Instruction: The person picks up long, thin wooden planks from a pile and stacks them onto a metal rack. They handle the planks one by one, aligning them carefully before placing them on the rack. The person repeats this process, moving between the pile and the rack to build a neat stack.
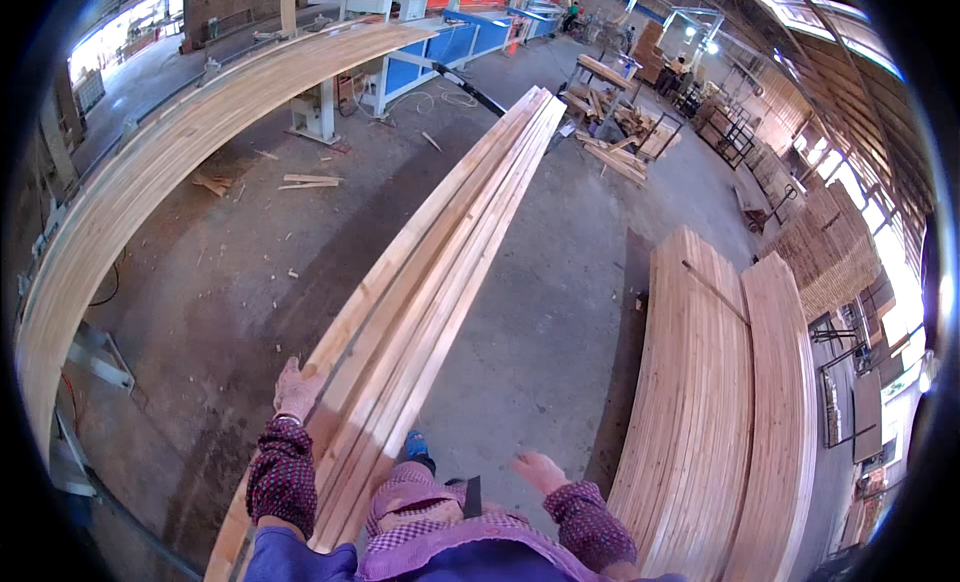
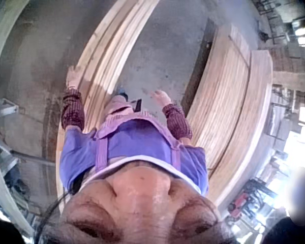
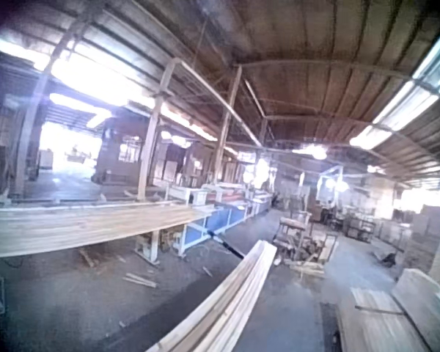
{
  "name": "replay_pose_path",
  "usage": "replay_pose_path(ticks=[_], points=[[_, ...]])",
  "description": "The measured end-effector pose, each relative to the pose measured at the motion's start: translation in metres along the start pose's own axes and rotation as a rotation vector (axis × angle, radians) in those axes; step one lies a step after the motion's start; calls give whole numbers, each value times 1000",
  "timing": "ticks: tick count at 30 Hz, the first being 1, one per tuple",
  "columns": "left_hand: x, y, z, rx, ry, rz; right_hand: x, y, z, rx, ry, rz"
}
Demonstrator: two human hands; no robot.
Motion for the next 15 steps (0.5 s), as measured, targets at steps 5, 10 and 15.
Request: replay_pose_path(ticks=[5, 10, 15], points=[[5, -67, 61, -17, 103, 223, -12, -15, 25, 47, 126, 68], [19, -104, 90, -50, 294, 231, -40, 8, 59, 154, 211, 48], [50, -74, 110, -145, 573, -308, -48, -5, 190, -209, 188, -87]])
Point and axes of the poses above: each hand's wrist, its own z-axis towards the middle knuckle, its own x-axis out of the palm, y = z × x, the point moved 1 cm from there along z, towards the middle knuckle, and after that the axes turned 13 degrees about -y, right-handed, at the moved point
